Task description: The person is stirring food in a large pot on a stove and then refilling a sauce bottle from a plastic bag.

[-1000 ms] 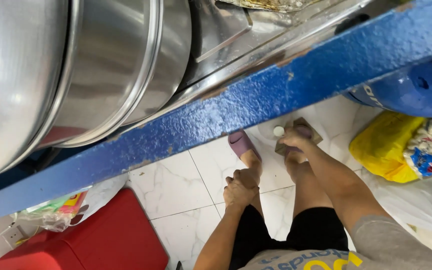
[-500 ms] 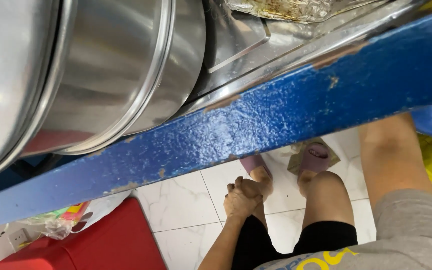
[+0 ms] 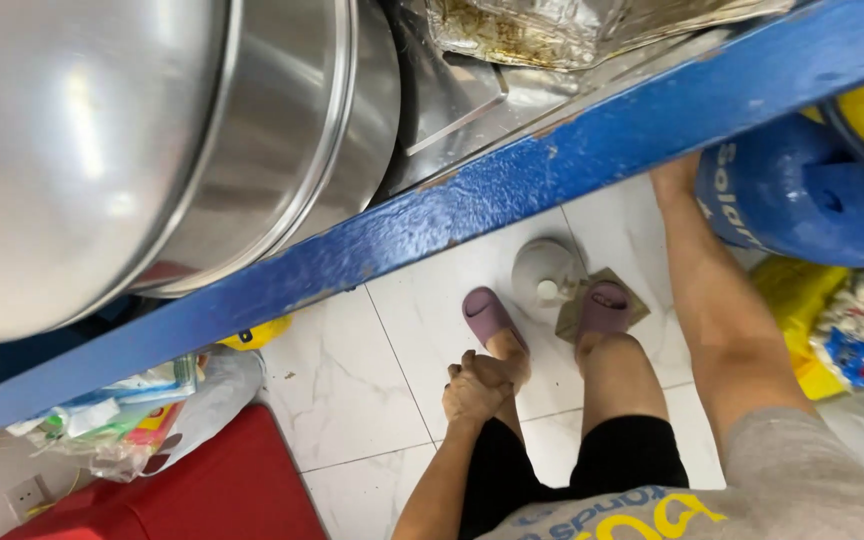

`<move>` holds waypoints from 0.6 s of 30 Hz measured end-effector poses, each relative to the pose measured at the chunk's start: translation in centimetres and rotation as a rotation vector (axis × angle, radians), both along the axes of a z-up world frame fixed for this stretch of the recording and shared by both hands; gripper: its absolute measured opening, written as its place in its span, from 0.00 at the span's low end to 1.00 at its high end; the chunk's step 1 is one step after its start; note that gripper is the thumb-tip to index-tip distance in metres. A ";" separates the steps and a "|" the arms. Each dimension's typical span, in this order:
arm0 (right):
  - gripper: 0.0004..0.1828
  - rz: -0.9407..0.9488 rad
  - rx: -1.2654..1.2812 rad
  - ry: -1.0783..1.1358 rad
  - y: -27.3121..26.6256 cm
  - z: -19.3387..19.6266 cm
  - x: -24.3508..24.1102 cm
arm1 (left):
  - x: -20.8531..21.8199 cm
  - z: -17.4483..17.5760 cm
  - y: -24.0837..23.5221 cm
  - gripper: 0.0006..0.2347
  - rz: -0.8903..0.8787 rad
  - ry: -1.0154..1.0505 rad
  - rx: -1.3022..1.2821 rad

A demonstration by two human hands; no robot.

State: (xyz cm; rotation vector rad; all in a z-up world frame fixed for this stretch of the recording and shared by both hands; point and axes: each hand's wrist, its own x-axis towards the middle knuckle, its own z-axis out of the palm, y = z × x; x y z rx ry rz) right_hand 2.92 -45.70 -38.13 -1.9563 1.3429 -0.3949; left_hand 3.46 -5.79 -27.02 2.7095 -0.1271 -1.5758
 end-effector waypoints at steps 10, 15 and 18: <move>0.26 0.058 0.038 0.236 1.2 5.6 -20.8 | -3.3 13.5 -8.8 0.24 -0.040 -0.270 -0.702; 0.25 0.213 0.244 -0.033 5.8 29.0 -23.4 | -5.4 24.7 -18.9 0.23 -0.316 -0.287 -1.147; 0.24 0.134 0.253 -0.193 5.2 34.8 -25.6 | -7.2 31.0 -20.3 0.17 -0.456 -0.274 -1.079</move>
